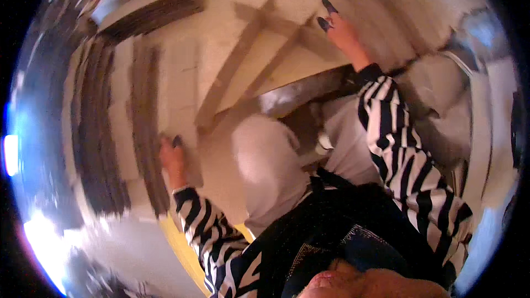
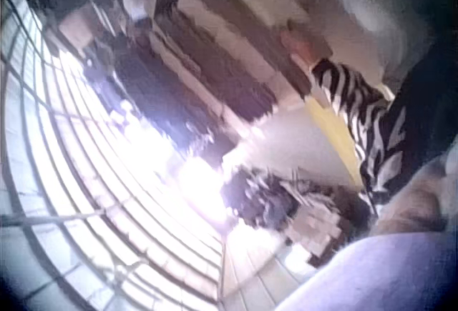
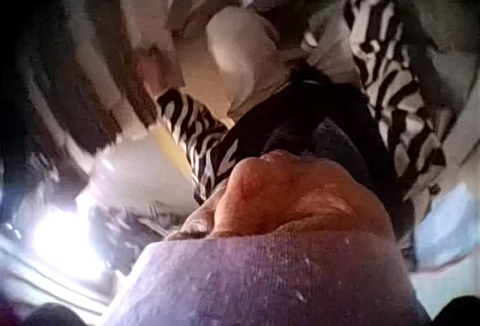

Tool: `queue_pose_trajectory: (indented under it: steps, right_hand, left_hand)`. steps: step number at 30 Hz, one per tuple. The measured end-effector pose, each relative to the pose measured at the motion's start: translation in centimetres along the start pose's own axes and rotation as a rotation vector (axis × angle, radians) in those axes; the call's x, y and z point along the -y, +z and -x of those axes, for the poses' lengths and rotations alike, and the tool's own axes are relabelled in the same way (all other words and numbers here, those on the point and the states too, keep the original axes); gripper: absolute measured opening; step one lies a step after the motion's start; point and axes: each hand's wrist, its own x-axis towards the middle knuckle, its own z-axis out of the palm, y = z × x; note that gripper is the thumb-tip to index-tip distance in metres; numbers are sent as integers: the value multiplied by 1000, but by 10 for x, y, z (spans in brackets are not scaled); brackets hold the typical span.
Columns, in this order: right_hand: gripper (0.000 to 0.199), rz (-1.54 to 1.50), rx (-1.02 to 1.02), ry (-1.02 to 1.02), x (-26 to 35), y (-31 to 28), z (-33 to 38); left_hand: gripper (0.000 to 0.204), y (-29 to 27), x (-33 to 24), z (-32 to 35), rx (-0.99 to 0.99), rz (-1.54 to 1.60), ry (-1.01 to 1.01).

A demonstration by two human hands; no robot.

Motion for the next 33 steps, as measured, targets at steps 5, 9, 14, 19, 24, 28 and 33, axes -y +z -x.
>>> queue_pose_trajectory:
  steps: [5,9,14,19,24,28,33]
  right_hand:
    - [63,456,-15,324,6,-31,23]
    - [57,545,-42,324,-21,-30,39]
    - [39,525,-158,249,-31,-32,46]
    - [22,223,-362,-13,13,-55,17]
    - [17,-79,-306,-303,92,-72,29]
    - [18,-429,121,-508,161,-31,29]
    - [21,-119,124,-312,112,-16,0]
  left_hand:
    - [38,-17,25,19,-188,-179,30]
    - [39,-18,-20,55,-352,119,313]
    - [43,-31,-97,75,-260,420,484]
    - [40,12,-118,42,-194,636,304]
    - [39,33,-165,23,-228,615,441]
    - [36,16,-156,15,-224,415,396]
    - [29,8,-187,2,-59,116,341]
